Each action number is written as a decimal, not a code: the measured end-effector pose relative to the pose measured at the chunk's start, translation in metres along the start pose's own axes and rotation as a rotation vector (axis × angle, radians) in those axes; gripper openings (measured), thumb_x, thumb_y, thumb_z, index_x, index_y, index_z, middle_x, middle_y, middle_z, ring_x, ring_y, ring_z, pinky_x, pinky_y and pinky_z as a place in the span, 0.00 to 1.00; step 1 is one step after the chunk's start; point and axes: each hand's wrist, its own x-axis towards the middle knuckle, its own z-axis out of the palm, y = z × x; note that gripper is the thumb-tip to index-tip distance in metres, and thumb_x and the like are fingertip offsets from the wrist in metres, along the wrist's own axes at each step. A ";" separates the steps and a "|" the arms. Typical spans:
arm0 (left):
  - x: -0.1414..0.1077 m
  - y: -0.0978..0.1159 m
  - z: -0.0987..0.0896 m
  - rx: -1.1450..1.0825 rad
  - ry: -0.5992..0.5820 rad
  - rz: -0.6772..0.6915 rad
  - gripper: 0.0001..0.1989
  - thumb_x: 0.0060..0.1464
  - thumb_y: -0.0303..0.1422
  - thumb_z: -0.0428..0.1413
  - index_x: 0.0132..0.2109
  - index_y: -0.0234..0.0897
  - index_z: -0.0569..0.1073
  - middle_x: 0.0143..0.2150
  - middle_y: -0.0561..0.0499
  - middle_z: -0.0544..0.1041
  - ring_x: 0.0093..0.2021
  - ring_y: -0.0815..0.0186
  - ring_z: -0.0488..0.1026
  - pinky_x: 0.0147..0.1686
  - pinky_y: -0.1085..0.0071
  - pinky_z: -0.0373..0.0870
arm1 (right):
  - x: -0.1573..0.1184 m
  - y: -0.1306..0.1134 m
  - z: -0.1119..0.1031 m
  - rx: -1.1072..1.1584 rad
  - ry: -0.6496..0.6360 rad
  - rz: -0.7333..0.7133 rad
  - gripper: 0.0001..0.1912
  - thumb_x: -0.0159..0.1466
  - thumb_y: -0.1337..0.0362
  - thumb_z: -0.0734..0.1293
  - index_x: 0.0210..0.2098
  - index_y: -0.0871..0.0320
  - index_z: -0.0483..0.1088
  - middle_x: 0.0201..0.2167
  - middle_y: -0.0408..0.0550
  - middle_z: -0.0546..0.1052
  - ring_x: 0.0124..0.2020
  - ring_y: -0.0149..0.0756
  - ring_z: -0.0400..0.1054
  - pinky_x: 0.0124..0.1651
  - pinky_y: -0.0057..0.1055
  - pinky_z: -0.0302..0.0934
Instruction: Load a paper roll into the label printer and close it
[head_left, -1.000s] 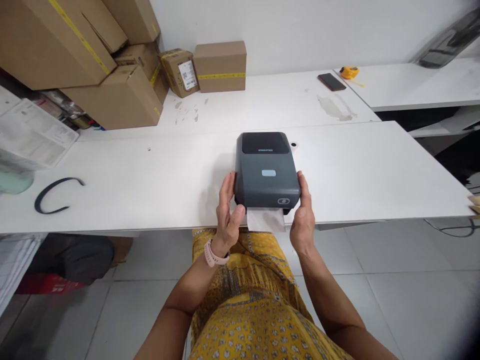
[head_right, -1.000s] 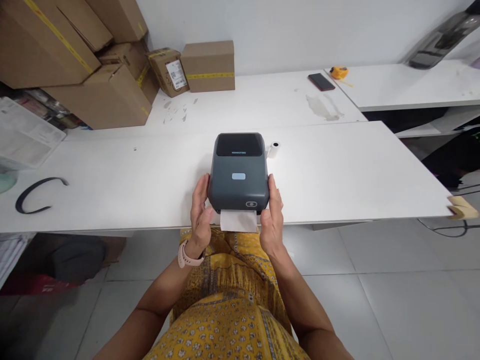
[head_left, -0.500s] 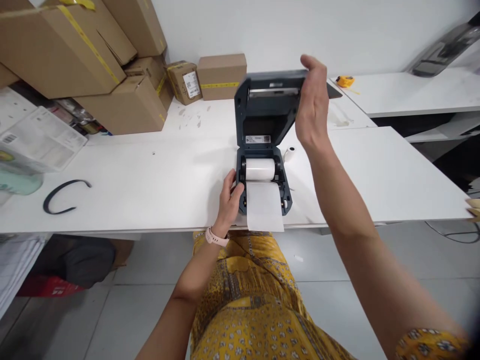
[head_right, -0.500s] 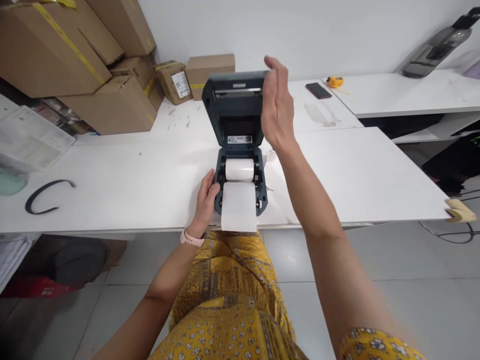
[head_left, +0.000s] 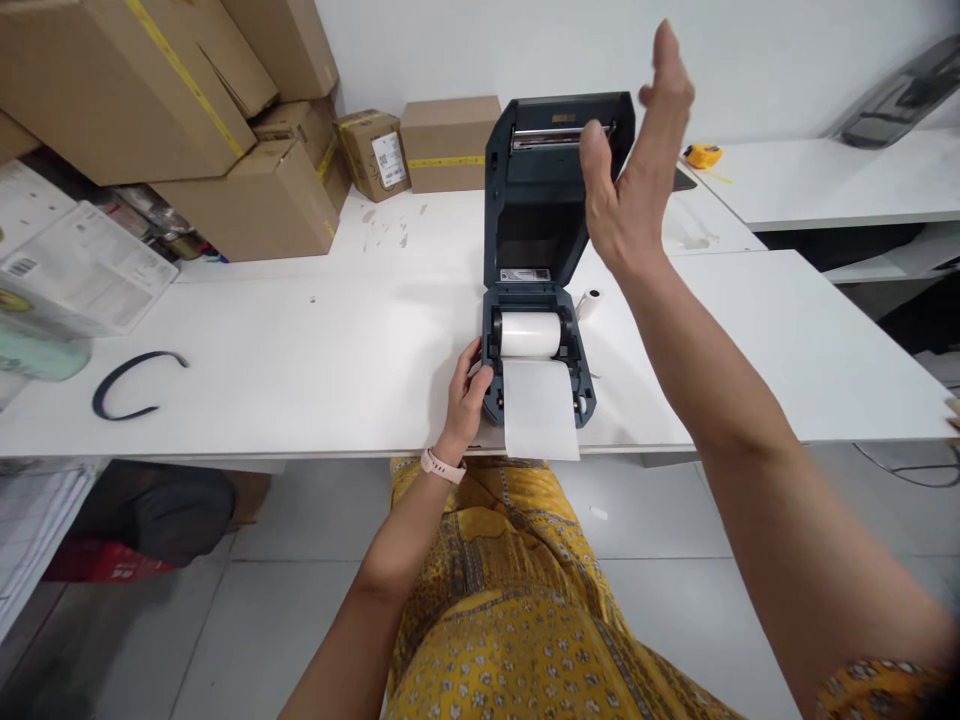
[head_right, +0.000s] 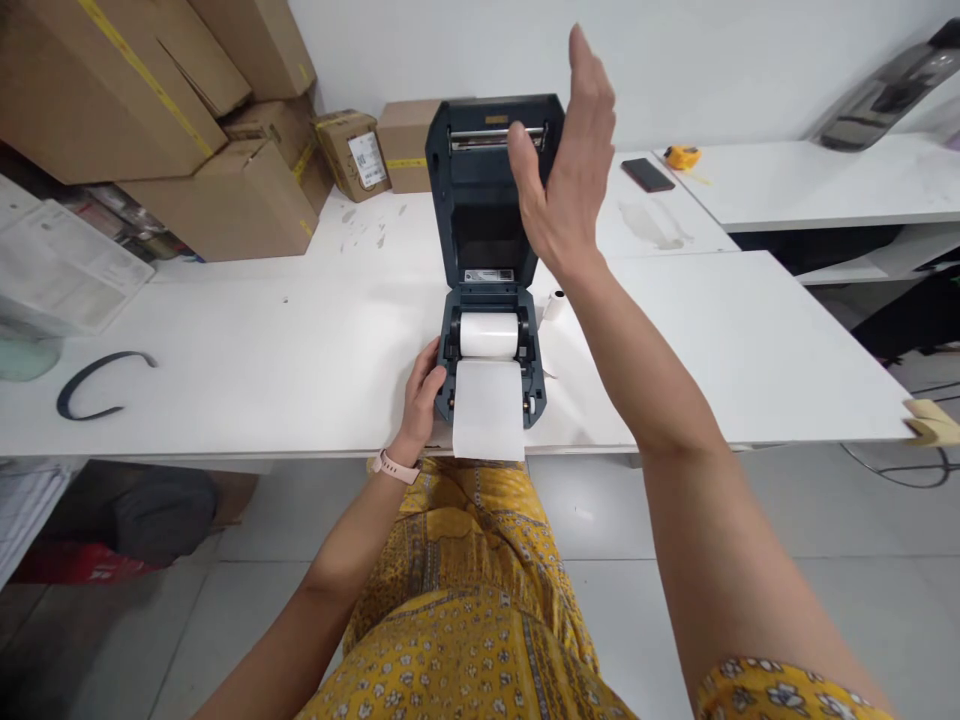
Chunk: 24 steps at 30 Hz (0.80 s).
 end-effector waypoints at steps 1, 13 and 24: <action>0.000 0.000 0.000 -0.004 -0.001 0.000 0.30 0.64 0.52 0.56 0.67 0.43 0.70 0.71 0.43 0.70 0.72 0.51 0.66 0.71 0.55 0.62 | -0.010 -0.003 -0.003 -0.024 0.026 -0.026 0.31 0.76 0.43 0.51 0.72 0.50 0.49 0.77 0.51 0.56 0.78 0.42 0.46 0.80 0.47 0.46; 0.000 -0.002 0.003 -0.049 0.027 0.001 0.31 0.63 0.51 0.57 0.66 0.41 0.70 0.69 0.41 0.73 0.70 0.51 0.69 0.68 0.55 0.65 | -0.075 -0.006 0.016 -0.388 -1.274 -0.177 0.41 0.66 0.47 0.67 0.72 0.59 0.57 0.65 0.66 0.74 0.60 0.68 0.73 0.59 0.57 0.65; 0.029 0.012 -0.001 0.113 -0.012 -0.023 0.28 0.59 0.44 0.60 0.64 0.41 0.71 0.66 0.41 0.76 0.65 0.49 0.73 0.63 0.53 0.70 | -0.066 -0.007 0.028 -0.386 -1.337 -0.119 0.38 0.60 0.48 0.71 0.66 0.54 0.63 0.59 0.59 0.79 0.57 0.62 0.75 0.54 0.47 0.67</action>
